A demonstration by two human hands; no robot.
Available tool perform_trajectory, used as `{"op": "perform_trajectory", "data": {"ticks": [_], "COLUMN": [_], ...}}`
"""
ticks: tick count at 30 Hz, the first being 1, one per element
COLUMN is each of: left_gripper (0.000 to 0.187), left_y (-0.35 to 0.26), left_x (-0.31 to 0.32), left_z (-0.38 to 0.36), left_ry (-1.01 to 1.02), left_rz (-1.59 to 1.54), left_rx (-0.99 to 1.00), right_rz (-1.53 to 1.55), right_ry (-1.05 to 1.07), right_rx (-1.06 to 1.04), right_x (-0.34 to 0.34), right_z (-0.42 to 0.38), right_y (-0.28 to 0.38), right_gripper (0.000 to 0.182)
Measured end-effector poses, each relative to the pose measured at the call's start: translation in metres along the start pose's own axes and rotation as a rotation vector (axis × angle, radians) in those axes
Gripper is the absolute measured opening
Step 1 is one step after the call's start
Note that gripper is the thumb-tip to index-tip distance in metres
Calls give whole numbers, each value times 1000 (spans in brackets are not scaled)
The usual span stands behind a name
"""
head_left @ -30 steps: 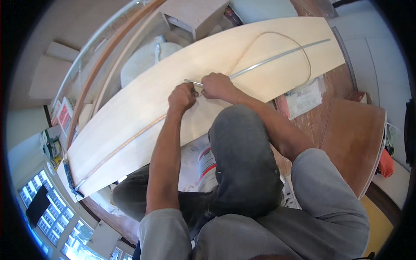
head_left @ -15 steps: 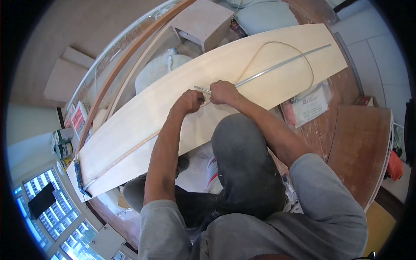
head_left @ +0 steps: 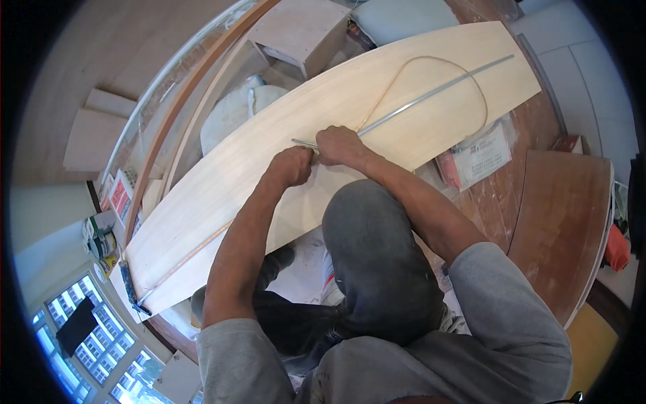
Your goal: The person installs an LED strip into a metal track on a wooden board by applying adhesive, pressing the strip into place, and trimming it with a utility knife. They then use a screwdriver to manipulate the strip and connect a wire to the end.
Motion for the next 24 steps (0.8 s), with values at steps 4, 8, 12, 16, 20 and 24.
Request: {"op": "perform_trajectory", "data": {"ticks": [4, 8, 12, 16, 20, 24], "left_gripper": [19, 18, 16, 16, 21, 26], "left_y": [-2, 5, 19, 11, 9, 9], "left_x": [7, 1, -2, -8, -2, -2], "left_z": [-5, -3, -3, 1, 8, 6], "left_ry": [-121, -166, -95, -153, -71, -42], "left_rz": [-34, -73, -221, -195, -149, -73], "left_rx": [48, 13, -95, -55, -84, -176], "right_rz": [19, 2, 6, 1, 2, 9], "right_ry": [11, 47, 37, 12, 38, 61], "right_rx": [43, 57, 62, 60, 73, 31], "right_x": [4, 2, 8, 9, 11, 5], "right_z": [1, 1, 2, 1, 3, 5], "right_y": [-4, -2, -4, -5, -6, -8], "right_gripper": [24, 28, 26, 26, 27, 28]}}
Point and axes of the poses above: each hand's wrist, its own z-axis towards the middle knuckle, its own x-axis out of the palm, y = z × x, the point moved 9 cm from there along z, towards the middle knuckle, and after that the axes turned 8 degrees about -y, right-handed, at the moved point
